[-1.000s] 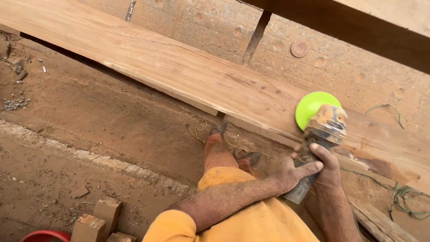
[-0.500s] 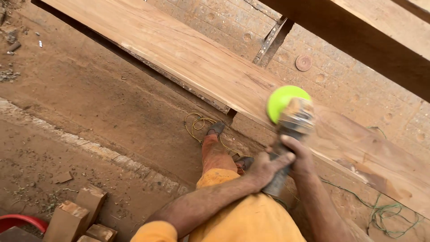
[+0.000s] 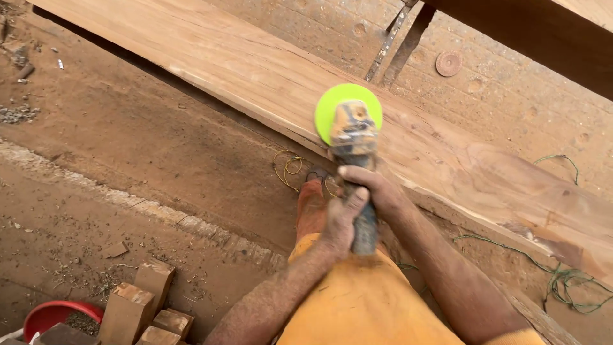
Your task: The person sands large wooden beams using a handheld angle grinder equipped with a sanding disc.
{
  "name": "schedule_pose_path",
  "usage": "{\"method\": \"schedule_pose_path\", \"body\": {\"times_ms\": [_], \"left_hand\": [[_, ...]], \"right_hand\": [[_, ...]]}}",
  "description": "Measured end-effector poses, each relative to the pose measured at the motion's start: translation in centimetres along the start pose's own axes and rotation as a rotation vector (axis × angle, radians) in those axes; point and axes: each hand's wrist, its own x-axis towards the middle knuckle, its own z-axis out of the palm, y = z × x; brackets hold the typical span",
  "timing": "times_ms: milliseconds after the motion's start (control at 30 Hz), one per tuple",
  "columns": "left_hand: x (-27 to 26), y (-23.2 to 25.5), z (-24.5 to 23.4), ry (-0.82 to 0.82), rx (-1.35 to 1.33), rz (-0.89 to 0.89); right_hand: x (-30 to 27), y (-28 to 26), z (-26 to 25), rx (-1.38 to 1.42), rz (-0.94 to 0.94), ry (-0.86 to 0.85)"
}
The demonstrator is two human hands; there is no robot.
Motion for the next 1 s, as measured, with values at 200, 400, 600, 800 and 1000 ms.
{"method": "schedule_pose_path", "body": {"times_ms": [200,400,600,800,1000], "left_hand": [[-0.3,-11.7,5.2,-0.263,0.214,0.002],[-1.2,-14.4,10.1,-0.321,0.734,-0.044],[-0.6,-15.6,11.3,-0.435,0.654,-0.184],[-1.0,-11.2,3.8,-0.266,0.457,-0.082],[-3.6,0.0,0.7,0.000,0.008,0.028]], "right_hand": [[-10.2,4.4,-9.9,0.194,0.027,0.267],[-17.5,7.8,-15.5,0.460,-0.049,0.510],[-18.8,9.9,-18.8,0.411,-0.191,0.596],[-10.8,6.5,-9.4,0.260,-0.041,0.365],[-1.9,3.1,0.3,-0.114,-0.133,0.033]]}}
